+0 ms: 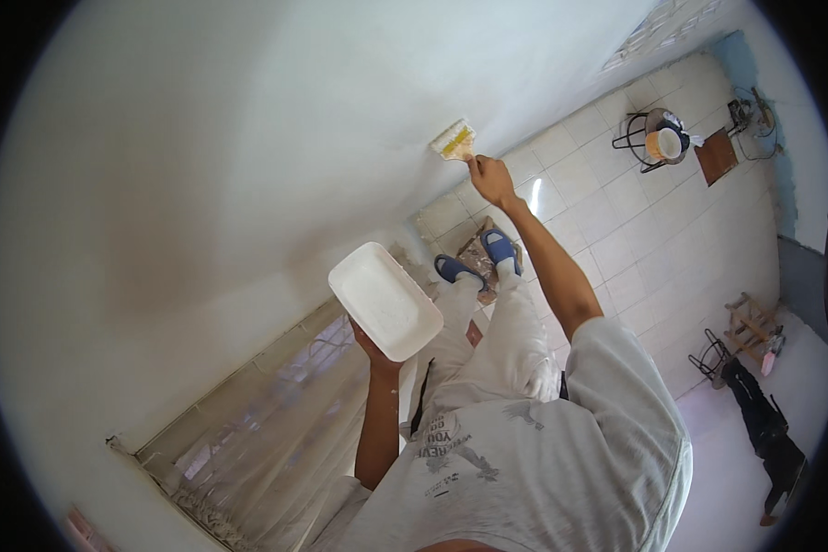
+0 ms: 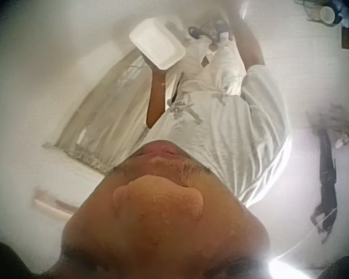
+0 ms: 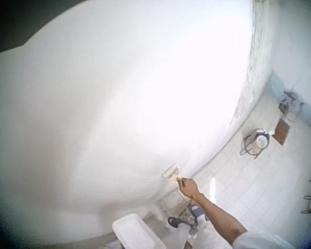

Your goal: The person paints a white ceiling with a brush after dipping it into a small container of white paint.

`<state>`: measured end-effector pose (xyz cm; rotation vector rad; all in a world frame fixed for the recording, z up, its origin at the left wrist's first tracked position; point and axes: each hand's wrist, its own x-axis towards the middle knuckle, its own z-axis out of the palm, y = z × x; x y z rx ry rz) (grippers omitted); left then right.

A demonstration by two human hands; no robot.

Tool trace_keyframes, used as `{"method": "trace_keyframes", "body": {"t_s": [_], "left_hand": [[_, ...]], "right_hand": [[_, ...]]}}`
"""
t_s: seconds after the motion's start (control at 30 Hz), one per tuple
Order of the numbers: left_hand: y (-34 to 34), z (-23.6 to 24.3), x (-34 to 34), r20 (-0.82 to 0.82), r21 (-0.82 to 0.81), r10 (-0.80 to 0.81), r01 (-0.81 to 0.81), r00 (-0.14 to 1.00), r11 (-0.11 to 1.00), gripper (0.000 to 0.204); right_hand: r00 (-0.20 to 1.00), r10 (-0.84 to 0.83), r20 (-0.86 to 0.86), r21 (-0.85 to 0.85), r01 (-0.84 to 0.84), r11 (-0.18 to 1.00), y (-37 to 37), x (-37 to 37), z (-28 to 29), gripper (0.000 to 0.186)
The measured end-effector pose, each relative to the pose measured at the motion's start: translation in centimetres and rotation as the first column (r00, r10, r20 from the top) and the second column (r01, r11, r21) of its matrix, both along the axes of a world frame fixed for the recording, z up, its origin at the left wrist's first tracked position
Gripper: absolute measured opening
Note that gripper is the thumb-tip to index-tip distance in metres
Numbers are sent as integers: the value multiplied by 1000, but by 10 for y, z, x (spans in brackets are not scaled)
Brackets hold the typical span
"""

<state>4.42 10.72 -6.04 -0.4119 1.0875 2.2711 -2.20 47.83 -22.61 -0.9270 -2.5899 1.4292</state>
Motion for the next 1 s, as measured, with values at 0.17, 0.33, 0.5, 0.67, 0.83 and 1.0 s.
{"method": "trace_keyframes", "body": {"t_s": [0.17, 0.33, 0.5, 0.67, 0.83, 1.0], "left_hand": [[3, -1, 4, 9, 20, 8, -8, 1000, 1000, 75], [1, 1, 8, 3, 23, 20, -20, 1000, 1000, 74], [1, -2, -6, -1, 14, -33, 33, 999, 999, 74], [-16, 1, 16, -28, 0, 67, -67, 997, 998, 74], [-7, -3, 17, -19, 37, 70, -69, 997, 997, 73], [-20, -4, 26, 19, 21, 111, -111, 994, 994, 75]], "right_hand": [[951, -104, -291, -147, 63, 987, -19, 24, 64, 44], [999, -14, 46, 45, 12, 999, 1, -5, -7, 51], [938, -54, 343, 34, 45, 998, 33, 6, -75, 54], [997, -20, -78, -136, 9, 991, 7, -5, 60, 57], [974, -50, -220, -118, 24, 993, 2, 23, 144, 51], [995, 80, -61, 83, -75, 994, 7, -4, 15, 48]]}}
